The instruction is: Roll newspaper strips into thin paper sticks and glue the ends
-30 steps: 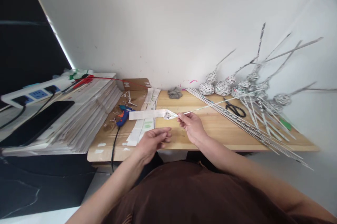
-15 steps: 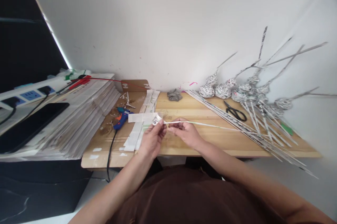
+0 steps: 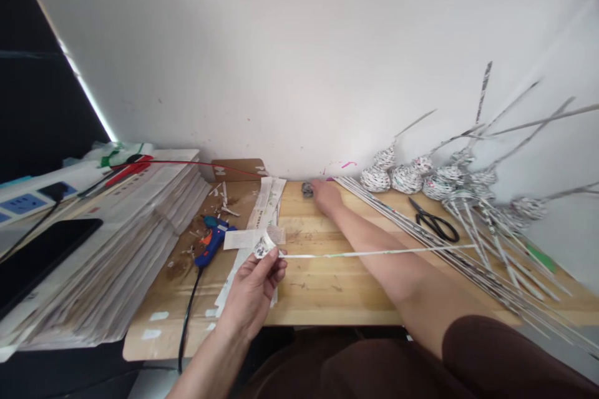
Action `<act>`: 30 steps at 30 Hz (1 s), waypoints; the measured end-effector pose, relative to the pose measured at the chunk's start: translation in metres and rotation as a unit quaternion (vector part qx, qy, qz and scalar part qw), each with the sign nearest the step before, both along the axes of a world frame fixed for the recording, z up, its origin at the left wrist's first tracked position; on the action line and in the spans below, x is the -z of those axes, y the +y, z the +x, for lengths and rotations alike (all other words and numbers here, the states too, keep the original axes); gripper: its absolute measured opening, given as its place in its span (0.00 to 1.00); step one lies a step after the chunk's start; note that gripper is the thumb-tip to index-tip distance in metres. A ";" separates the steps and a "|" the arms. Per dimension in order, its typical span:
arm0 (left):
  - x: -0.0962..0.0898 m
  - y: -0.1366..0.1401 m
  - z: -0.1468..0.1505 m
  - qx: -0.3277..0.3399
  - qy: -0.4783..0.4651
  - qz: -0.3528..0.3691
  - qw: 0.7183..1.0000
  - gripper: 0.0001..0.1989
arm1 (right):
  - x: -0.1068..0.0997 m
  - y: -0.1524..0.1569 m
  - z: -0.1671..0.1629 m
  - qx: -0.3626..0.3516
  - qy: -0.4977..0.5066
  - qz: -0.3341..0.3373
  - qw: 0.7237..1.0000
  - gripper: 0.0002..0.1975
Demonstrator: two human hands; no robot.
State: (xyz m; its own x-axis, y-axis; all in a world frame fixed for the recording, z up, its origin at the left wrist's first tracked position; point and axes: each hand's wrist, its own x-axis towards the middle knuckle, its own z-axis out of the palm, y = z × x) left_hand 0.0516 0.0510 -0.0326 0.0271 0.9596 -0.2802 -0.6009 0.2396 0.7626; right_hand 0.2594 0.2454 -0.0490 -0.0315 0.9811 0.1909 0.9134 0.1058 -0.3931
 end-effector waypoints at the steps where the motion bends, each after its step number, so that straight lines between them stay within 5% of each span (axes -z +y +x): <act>1: 0.000 0.001 0.000 0.001 -0.003 -0.001 1.000 0.12 | 0.000 0.002 -0.001 0.007 -0.004 0.000 1.000 0.18; 8: -0.001 0.005 0.005 0.002 -0.020 -0.008 1.000 0.12 | -0.006 -0.003 0.000 0.018 0.002 0.008 1.000 0.25; 12: 0.000 0.004 0.006 0.002 -0.022 -0.008 1.000 0.11 | -0.007 -0.047 0.001 -0.028 0.001 0.033 0.999 0.26; 14: 0.001 0.002 0.007 -0.001 -0.024 -0.008 1.000 0.10 | -0.009 -0.091 -0.001 -0.085 -0.040 0.074 0.993 0.32; 17: 0.001 -0.001 0.010 -0.007 -0.028 -0.011 1.000 0.10 | -0.018 -0.173 -0.007 -0.278 -0.083 0.071 0.954 0.10; 19: 0.002 -0.005 0.014 -0.008 -0.028 -0.015 0.999 0.10 | -0.028 -0.220 -0.011 -0.415 -0.069 0.056 0.905 0.09; 20: 0.003 -0.008 0.017 -0.005 -0.027 -0.017 0.999 0.11 | -0.034 -0.237 -0.012 -0.426 -0.041 0.082 0.900 0.10; 23: 0.003 -0.017 0.027 0.020 -0.026 -0.016 0.999 0.11 | -0.048 -0.257 -0.012 -0.356 -0.010 0.171 0.919 0.12; 26: 0.004 -0.027 0.036 0.039 -0.025 -0.013 0.999 0.10 | -0.050 -0.250 -0.007 -0.249 -0.054 0.164 0.953 0.08; 30: 0.005 -0.035 0.039 0.051 -0.038 -0.022 0.998 0.09 | -0.037 -0.244 -0.004 -0.213 -0.065 0.127 0.967 0.08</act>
